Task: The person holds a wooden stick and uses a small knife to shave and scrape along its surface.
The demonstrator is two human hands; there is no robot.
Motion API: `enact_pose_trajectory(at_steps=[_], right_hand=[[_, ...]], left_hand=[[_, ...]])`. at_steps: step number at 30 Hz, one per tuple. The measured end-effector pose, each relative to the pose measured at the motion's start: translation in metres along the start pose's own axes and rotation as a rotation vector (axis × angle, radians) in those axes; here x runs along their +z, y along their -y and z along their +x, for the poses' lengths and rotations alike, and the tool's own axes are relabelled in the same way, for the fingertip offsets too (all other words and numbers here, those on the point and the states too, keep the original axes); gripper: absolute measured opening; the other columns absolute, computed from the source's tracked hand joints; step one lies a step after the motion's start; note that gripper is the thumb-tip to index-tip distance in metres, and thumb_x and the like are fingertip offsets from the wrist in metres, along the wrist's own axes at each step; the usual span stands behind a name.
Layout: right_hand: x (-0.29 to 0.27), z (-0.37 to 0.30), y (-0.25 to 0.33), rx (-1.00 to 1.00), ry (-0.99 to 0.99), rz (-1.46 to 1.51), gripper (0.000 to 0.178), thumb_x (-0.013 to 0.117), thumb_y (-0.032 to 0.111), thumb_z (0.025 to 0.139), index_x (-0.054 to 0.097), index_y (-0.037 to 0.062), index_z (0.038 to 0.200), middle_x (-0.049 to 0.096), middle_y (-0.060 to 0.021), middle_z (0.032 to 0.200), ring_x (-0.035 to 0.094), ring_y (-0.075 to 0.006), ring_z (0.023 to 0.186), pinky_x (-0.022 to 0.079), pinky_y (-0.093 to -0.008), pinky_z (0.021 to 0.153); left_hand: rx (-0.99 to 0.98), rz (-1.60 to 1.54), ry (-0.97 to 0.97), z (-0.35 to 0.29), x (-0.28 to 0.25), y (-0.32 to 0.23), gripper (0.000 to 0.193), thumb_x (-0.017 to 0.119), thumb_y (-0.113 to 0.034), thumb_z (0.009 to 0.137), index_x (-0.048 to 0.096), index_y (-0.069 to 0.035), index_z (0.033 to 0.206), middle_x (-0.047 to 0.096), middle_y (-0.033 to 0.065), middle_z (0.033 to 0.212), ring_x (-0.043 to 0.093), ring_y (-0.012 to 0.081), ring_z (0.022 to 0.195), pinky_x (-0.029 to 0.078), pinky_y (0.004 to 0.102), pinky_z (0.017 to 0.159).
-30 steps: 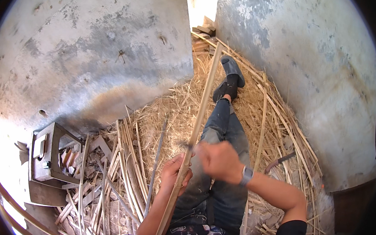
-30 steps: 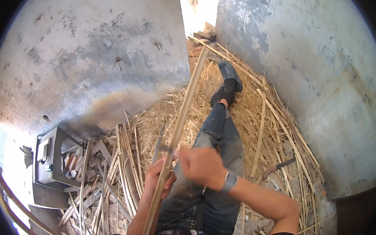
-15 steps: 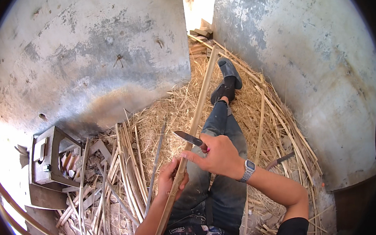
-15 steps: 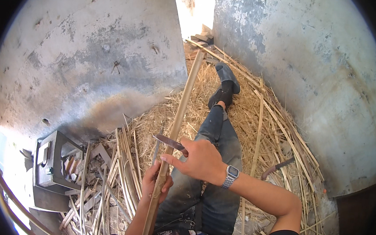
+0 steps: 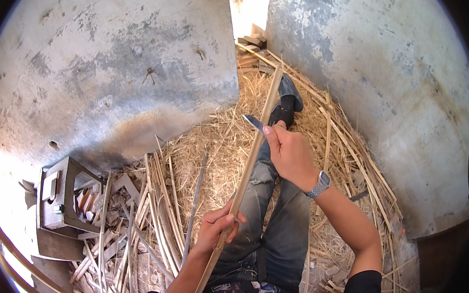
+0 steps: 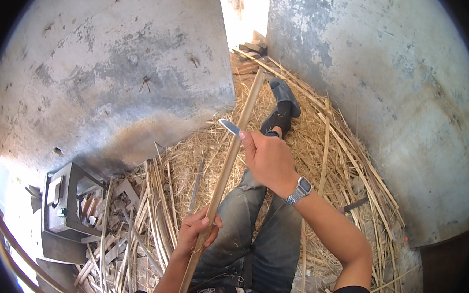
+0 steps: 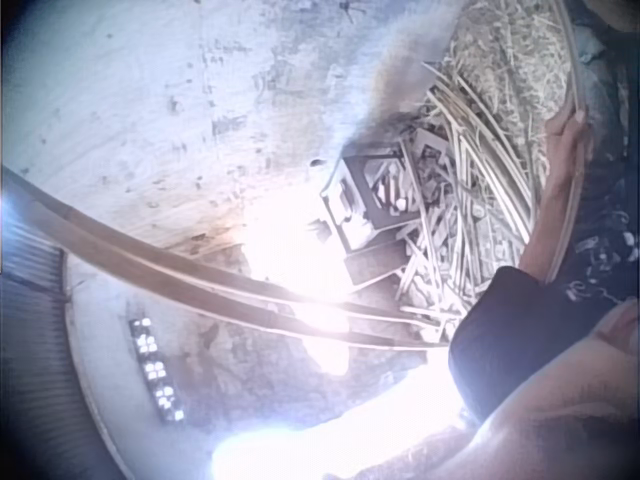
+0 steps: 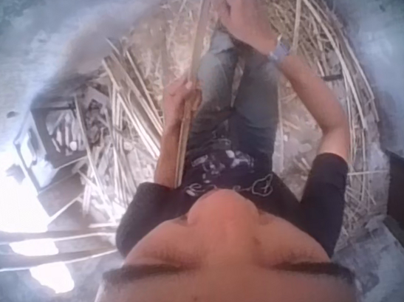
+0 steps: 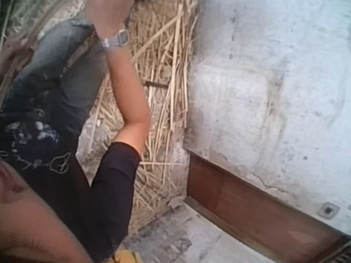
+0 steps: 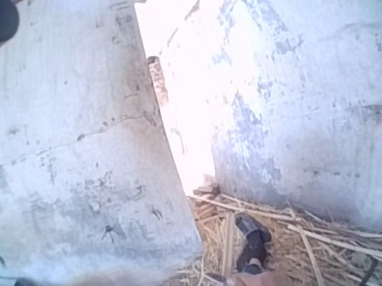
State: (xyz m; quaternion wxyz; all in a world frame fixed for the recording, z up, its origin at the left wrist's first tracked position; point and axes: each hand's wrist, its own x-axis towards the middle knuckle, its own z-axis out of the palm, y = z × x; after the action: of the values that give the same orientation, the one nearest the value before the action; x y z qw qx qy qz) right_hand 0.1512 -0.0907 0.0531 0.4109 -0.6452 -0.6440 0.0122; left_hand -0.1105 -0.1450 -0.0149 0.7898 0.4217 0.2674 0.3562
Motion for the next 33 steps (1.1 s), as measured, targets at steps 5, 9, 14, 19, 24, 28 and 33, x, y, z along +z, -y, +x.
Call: enact_pose_trajectory(at_steps=[5,9,14,19,24,28,33], right_hand=[[0.0,0.007,-0.001,0.049,-0.009,-0.005,0.047,0.048,0.033,0.112,0.061,0.0005,0.081,0.055,-0.0236,0.062,0.057,-0.0429,0.054,0.042,-0.049,0.051],[0.026,-0.04,0.021,-0.036,0.15,0.153,0.039,0.053,0.03,0.11,0.064,0.0027,0.085,0.059,-0.0228,0.063,0.06,-0.0438,0.056,0.044,-0.0501,0.051],[0.037,-0.087,0.039,-0.033,0.207,0.155,0.04,0.054,0.033,0.108,0.064,0.007,0.08,0.058,-0.0173,0.056,0.061,-0.0407,0.052,0.046,-0.0496,0.047],[0.029,-0.103,0.051,-0.01,0.418,0.276,0.038,0.054,0.032,0.108,0.07,0.007,0.084,0.062,-0.0189,0.061,0.063,-0.042,0.056,0.048,-0.0502,0.052],[0.011,-0.085,0.05,0.039,0.329,0.424,0.038,0.054,0.03,0.108,0.071,0.003,0.089,0.06,-0.0205,0.062,0.063,-0.0418,0.057,0.046,-0.0486,0.053],[-0.01,-0.055,0.047,0.082,0.231,0.396,0.041,0.054,0.031,0.109,0.064,0.0002,0.084,0.055,-0.0195,0.06,0.058,-0.0402,0.054,0.043,-0.0475,0.053],[-0.016,-0.058,0.054,-0.134,0.209,0.332,0.035,0.053,0.026,0.11,0.061,-0.001,0.089,0.056,-0.017,0.066,0.057,-0.0287,0.057,0.045,-0.0387,0.059]], left_hand=[[-0.035,-0.051,0.03,-0.004,-0.001,0.003,0.063,0.061,-0.027,0.104,0.043,0.004,0.155,0.053,0.0048,0.087,0.043,0.0095,0.046,0.032,0.0236,0.041],[-0.062,-0.137,-0.025,0.004,-0.005,0.001,0.059,0.058,-0.03,0.108,0.044,-0.003,0.159,0.049,0.0034,0.086,0.042,0.0095,0.05,0.03,0.022,0.044],[-0.038,-0.126,-0.03,0.001,-0.018,0.011,0.082,0.047,-0.062,0.105,0.039,-0.004,0.161,0.047,0.0026,0.088,0.04,0.0082,0.049,0.028,0.022,0.042],[-0.111,-0.151,-0.057,0.0,-0.022,0.018,0.109,0.031,-0.086,0.093,0.03,-0.004,0.165,0.049,0.0011,0.09,0.038,0.0081,0.048,0.028,0.023,0.039],[0.007,-0.324,-0.02,-0.002,-0.018,0.014,0.101,0.027,-0.087,0.094,0.048,-0.005,0.149,0.05,0.0011,0.089,0.039,0.0089,0.044,0.03,0.0216,0.038],[0.047,-0.301,0.045,-0.004,-0.023,0.013,0.076,0.047,-0.061,0.107,0.041,-0.004,0.156,0.047,0.0008,0.085,0.04,0.009,0.044,0.029,0.0215,0.04],[0.011,-0.35,0.093,-0.005,-0.011,-0.003,0.068,0.064,-0.025,0.099,0.038,-0.002,0.157,0.046,0.0007,0.082,0.039,0.0085,0.043,0.029,0.022,0.041]])
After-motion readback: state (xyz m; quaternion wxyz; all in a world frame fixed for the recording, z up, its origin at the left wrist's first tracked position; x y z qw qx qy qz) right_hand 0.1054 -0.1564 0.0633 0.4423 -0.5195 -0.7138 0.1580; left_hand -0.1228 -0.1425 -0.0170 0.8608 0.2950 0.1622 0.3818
